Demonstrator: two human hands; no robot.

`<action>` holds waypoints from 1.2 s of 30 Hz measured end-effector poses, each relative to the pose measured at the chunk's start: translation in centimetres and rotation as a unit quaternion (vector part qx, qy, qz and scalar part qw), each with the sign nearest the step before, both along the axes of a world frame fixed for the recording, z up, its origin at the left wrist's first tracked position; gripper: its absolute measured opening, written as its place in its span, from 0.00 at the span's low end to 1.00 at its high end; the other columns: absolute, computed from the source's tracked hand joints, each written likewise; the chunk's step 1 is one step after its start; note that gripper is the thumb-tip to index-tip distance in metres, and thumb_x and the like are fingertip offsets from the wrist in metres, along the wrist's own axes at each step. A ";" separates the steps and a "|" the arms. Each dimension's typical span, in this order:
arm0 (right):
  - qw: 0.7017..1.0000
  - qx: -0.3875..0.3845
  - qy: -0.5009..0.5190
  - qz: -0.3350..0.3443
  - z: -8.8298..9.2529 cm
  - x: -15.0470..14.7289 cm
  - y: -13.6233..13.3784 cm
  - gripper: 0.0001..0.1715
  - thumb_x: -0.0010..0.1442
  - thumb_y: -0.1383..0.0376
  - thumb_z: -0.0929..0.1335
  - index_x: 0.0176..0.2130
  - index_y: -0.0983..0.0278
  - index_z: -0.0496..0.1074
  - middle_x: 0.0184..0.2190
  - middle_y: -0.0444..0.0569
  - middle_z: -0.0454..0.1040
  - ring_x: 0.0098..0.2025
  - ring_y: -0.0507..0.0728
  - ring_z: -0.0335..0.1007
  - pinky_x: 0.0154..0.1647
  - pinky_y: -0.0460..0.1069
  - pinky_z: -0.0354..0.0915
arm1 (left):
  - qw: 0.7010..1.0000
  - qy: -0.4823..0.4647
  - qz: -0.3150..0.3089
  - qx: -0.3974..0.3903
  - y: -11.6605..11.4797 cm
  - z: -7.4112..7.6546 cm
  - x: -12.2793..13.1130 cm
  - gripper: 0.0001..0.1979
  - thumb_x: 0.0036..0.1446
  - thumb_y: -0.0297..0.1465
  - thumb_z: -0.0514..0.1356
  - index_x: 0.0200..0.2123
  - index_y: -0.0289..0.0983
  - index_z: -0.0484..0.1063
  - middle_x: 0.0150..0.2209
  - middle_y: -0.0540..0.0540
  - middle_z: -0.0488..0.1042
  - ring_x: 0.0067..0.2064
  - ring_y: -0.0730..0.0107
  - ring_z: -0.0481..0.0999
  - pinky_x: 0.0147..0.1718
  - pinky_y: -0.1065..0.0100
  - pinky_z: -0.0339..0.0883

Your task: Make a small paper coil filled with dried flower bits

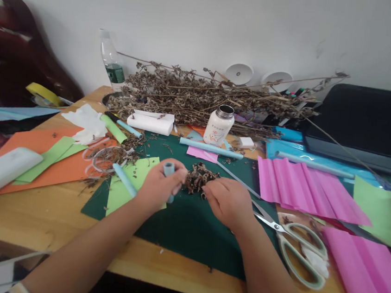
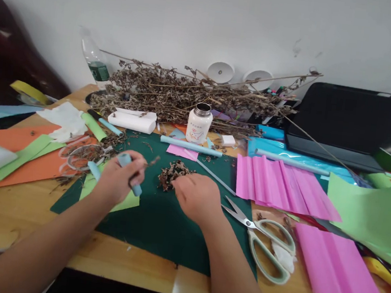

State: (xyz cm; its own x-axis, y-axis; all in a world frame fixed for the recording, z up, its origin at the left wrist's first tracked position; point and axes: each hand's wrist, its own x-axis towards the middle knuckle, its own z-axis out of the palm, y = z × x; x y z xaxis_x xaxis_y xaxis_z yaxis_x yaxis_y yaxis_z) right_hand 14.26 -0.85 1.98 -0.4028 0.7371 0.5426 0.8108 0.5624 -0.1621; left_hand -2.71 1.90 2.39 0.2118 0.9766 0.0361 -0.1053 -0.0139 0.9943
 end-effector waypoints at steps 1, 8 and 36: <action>1.000 -0.002 0.012 -0.011 -0.1 0.4 0.1 0.16 0.55 0.65 0.57 0.20 0.64 0.63 0.17 0.47 0.66 0.22 0.52 0.59 0.24 0.47 0.51 | 0.999 -0.035 0.027 0.000 0.5 0.1 -0.4 0.06 0.45 0.31 0.54 0.22 0.35 0.59 0.13 0.57 0.56 0.13 0.83 0.53 0.12 0.78 0.47; 0.994 -0.058 0.074 -0.046 -0.1 1.4 0.3 0.16 0.56 0.63 0.55 0.20 0.63 0.59 0.15 0.44 0.61 0.20 0.51 0.56 0.21 0.45 0.50 | 0.944 0.189 0.204 0.177 2.9 0.4 -2.9 0.06 0.47 0.32 0.54 0.24 0.36 0.65 0.21 0.51 0.65 0.21 0.75 0.64 0.22 0.72 0.58; 0.889 -0.206 0.360 0.194 2.1 -1.8 -2.5 0.12 0.57 0.64 0.54 0.25 0.63 0.59 0.31 0.47 0.61 0.36 0.53 0.58 0.38 0.52 0.56 | 0.943 0.092 -0.235 0.216 -3.6 -2.9 3.1 0.13 0.50 0.36 0.52 0.32 0.30 0.65 0.29 0.45 0.68 0.33 0.69 0.67 0.32 0.70 0.63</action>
